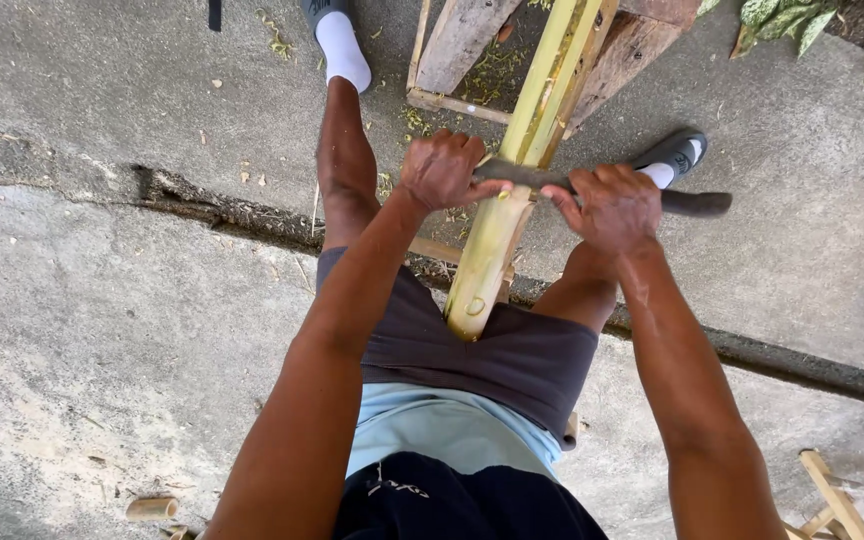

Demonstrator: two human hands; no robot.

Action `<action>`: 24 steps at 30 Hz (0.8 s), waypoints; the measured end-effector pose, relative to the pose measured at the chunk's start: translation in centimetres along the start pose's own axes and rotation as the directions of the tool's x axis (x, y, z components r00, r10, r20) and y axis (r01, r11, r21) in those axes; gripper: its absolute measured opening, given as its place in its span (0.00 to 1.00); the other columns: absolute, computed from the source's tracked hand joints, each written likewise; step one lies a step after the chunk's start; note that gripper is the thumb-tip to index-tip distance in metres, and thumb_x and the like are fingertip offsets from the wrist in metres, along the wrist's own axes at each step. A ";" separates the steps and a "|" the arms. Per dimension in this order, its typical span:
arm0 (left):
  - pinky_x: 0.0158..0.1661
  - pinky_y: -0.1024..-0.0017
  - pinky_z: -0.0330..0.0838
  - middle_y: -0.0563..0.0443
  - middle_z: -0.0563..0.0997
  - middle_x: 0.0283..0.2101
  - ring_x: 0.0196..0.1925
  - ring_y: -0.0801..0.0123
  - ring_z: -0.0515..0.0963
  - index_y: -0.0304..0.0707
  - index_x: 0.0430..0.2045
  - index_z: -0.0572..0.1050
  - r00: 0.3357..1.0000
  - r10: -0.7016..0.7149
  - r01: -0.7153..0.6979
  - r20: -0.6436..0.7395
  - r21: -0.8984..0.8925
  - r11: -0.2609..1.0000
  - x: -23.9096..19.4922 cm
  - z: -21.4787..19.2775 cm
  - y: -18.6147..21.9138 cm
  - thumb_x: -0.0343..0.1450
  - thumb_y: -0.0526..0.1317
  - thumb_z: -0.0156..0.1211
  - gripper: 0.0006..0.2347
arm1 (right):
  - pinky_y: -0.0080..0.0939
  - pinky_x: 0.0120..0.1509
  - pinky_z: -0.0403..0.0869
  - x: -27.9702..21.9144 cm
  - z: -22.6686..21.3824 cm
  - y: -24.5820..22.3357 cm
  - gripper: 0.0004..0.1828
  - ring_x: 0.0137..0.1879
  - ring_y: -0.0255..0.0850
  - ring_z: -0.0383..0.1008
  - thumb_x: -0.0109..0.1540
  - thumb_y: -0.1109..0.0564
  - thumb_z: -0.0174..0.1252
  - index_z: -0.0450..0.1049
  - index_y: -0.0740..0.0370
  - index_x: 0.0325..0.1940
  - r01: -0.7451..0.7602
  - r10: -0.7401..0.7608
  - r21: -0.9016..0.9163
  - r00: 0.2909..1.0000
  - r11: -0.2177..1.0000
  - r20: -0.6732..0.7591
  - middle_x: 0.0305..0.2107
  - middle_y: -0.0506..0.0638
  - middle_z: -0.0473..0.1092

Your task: The recorder uses a drawknife to scrape and shave the outer layer of a bamboo pole positioned between their legs.

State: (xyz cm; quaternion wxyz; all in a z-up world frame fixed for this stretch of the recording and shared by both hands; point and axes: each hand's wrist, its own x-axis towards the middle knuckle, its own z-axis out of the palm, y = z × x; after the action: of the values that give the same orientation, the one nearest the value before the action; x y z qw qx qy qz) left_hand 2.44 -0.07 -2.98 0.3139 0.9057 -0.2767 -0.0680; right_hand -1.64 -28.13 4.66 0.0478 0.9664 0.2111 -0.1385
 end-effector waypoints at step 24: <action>0.42 0.58 0.69 0.50 0.77 0.33 0.38 0.63 0.75 0.42 0.32 0.77 0.913 0.253 -0.150 -0.319 0.315 0.937 24.4 -0.2 -6.1 0.77 0.47 0.58 0.10 | 0.41 0.24 0.60 16.6 -3.3 14.2 0.21 0.20 0.36 0.59 0.81 0.45 0.52 0.73 0.55 0.36 -0.156 0.183 0.238 0.978 0.959 -0.096 0.19 0.46 0.65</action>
State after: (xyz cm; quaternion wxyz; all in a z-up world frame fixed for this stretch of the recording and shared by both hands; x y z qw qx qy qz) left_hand 25.75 -9.30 -5.30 0.2309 0.9048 -0.3151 0.1697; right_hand 19.69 -33.97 3.51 -0.0648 0.9864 0.1124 -0.1006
